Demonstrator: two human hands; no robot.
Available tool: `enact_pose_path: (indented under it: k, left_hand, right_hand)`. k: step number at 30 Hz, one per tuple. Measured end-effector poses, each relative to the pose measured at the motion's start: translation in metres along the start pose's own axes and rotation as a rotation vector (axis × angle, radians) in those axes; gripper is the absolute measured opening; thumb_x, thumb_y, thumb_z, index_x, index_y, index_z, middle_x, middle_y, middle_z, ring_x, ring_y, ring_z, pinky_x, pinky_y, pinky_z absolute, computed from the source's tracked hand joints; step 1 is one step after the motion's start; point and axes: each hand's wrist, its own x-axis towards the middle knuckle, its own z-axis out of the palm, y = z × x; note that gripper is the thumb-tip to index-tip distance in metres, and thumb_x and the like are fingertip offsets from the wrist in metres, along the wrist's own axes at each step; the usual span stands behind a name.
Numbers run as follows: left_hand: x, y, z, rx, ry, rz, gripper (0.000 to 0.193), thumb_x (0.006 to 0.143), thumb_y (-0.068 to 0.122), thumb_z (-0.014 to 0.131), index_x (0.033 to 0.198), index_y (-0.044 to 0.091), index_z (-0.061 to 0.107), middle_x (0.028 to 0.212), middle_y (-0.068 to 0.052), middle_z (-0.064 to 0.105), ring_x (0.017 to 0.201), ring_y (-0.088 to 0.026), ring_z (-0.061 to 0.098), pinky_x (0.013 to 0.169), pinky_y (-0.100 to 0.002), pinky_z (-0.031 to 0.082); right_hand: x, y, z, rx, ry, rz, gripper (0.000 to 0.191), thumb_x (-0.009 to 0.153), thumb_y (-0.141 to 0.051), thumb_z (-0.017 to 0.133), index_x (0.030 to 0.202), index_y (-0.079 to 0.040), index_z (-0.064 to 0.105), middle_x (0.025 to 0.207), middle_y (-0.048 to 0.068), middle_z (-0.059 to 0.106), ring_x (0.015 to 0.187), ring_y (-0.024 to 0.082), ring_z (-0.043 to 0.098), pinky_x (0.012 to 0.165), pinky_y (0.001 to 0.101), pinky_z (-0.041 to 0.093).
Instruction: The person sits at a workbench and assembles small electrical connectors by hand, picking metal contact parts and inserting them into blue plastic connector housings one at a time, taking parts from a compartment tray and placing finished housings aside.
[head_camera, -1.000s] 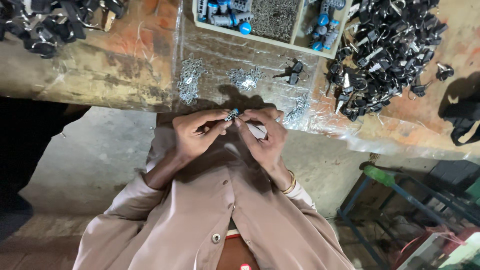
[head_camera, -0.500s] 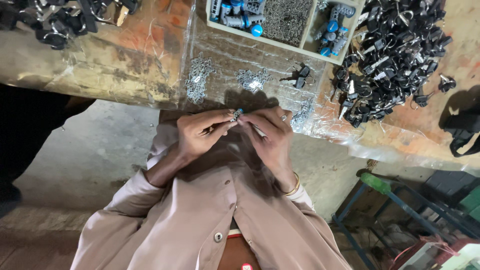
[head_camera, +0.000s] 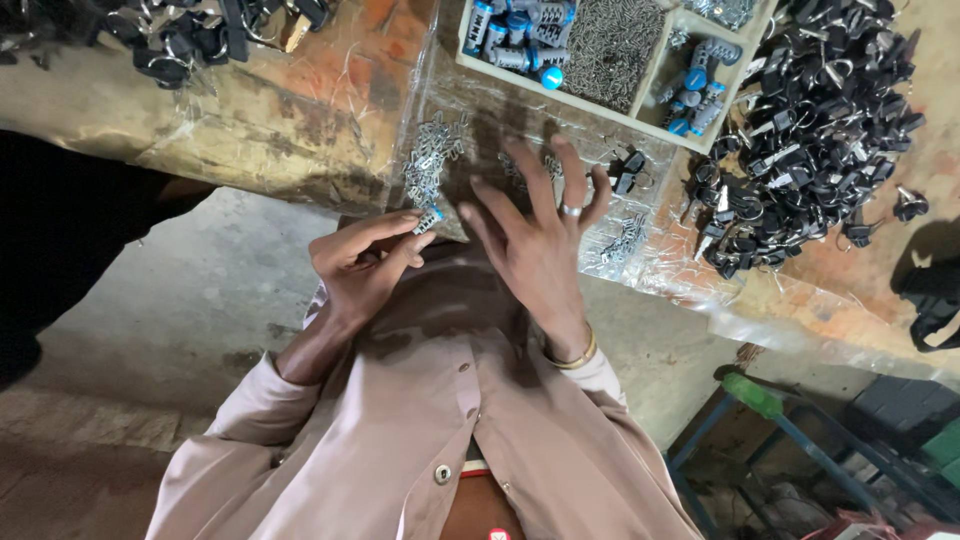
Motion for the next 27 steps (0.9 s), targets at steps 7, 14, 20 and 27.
enact_pose_path:
  k: [7, 14, 20, 27]
  left_hand:
    - [0.002, -0.002, 0.013, -0.027, -0.07, -0.021, 0.023, 0.088, -0.006, 0.082, 0.109, -0.006, 0.072, 0.111, -0.018, 0.076, 0.077, -0.016, 0.077, 0.06, -0.023, 0.061]
    - [0.005, -0.004, 0.025, -0.016, -0.128, -0.02, 0.022, 0.089, -0.003, 0.083, 0.109, -0.004, 0.074, 0.111, -0.016, 0.077, 0.079, -0.015, 0.077, 0.061, -0.023, 0.063]
    - [0.006, -0.005, 0.024, 0.027, -0.146, -0.002, 0.024, 0.089, -0.003, 0.082, 0.112, -0.002, 0.074, 0.111, -0.015, 0.077, 0.079, -0.015, 0.077, 0.06, -0.023, 0.062]
    - [0.005, -0.003, 0.021, 0.075, -0.162, 0.006, 0.025, 0.089, -0.002, 0.083, 0.113, 0.0, 0.075, 0.111, -0.013, 0.078, 0.078, -0.014, 0.077, 0.062, -0.023, 0.062]
  right_hand:
    - [-0.039, 0.023, -0.012, 0.099, 0.018, -0.206, 0.018, 0.085, -0.023, 0.087, 0.101, -0.023, 0.079, 0.13, -0.007, 0.067, 0.135, 0.021, 0.048, 0.114, 0.0548, 0.024]
    - [-0.046, 0.016, 0.003, 0.528, 0.123, 0.025, 0.014, 0.09, -0.007, 0.084, 0.102, -0.011, 0.077, 0.104, -0.002, 0.077, 0.095, 0.011, 0.069, 0.1, 0.035, 0.036]
    - [-0.037, 0.0, 0.008, 0.545, 0.172, 0.097, 0.019, 0.088, -0.004, 0.083, 0.105, -0.009, 0.077, 0.103, 0.002, 0.076, 0.093, 0.019, 0.065, 0.094, 0.031, 0.038]
    - [-0.032, -0.004, 0.013, 0.746, 0.138, 0.286, 0.023, 0.092, -0.012, 0.084, 0.111, -0.008, 0.071, 0.099, -0.002, 0.076, 0.094, 0.011, 0.067, 0.09, 0.0293, 0.043]
